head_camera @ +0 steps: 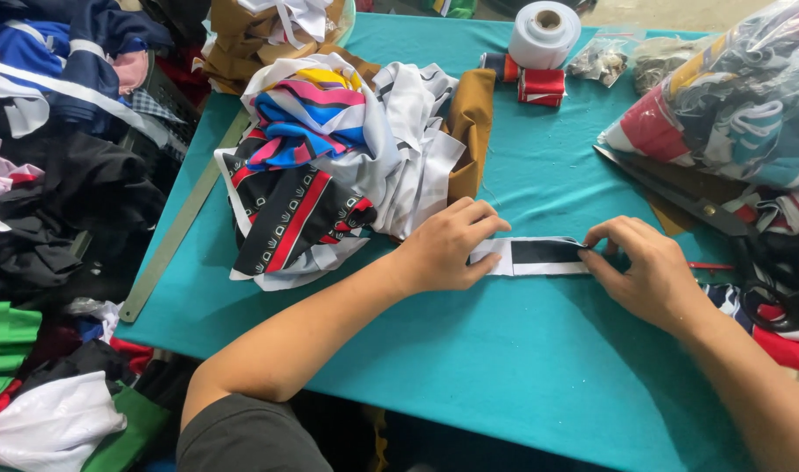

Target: Folding and aligning small black and white fabric strips on a work table in a sewing factory.

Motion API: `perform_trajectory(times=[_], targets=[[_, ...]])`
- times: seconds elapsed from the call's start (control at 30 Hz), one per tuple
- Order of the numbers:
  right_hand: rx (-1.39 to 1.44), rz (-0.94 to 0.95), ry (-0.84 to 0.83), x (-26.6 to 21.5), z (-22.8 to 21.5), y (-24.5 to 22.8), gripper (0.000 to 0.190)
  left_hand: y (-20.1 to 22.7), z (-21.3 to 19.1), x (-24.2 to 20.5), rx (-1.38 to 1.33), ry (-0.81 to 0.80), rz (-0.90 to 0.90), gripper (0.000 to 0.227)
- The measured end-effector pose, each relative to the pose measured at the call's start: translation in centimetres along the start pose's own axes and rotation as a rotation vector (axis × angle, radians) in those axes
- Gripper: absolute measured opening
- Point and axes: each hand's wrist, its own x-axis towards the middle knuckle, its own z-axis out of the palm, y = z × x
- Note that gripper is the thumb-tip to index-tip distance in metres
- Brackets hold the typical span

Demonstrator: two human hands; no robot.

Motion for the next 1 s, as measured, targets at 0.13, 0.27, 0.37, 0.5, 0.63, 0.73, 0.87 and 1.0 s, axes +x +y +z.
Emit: perform_trajectory(times=[0.13, 0.27, 0.37, 0.5, 0.63, 0.73, 0.87, 1.0], targets=[[0.093, 0.112, -0.039, 0.0, -0.3, -0.3, 0.013, 0.4, 0.5, 0.0, -0.007, 0.010, -0.026, 0.029], [0.415, 0.180, -0.024, -0.5, 0.0, 0.7, 0.012, 0.7, 0.9, 0.1, -0.019, 0.022, -0.076, 0.018], [0.568, 0.177, -0.043, -0.6, -0.3, 0.6, 0.010, 0.7, 1.1, 0.0, -0.033, 0.026, -0.123, 0.019], [0.591, 0.271, -0.024, -0.3, -0.9, -0.7, 0.010, 0.7, 1.3, 0.0, -0.013, -0.007, -0.194, 0.021], [0.653, 0.267, -0.015, -0.4, -0.7, -0.2, 0.009, 0.8, 1.8, -0.2, 0.012, -0.011, -0.215, 0.019], [0.645, 0.185, -0.041, -0.4, -0.8, 0.0, 0.009, 1.2, 1.9, -0.3, 0.030, 0.000, -0.196, 0.011], [0.741, 0.179, -0.032, -0.5, -0.4, 0.7, 0.009, 2.1, 0.6, 0.2, -0.237, 0.006, -0.236, 0.018], [0.808, 0.357, -0.032, 0.2, -1.1, 0.4, 0.008, 2.5, -0.6, 0.6, -0.500, -0.074, -0.487, 0.027]])
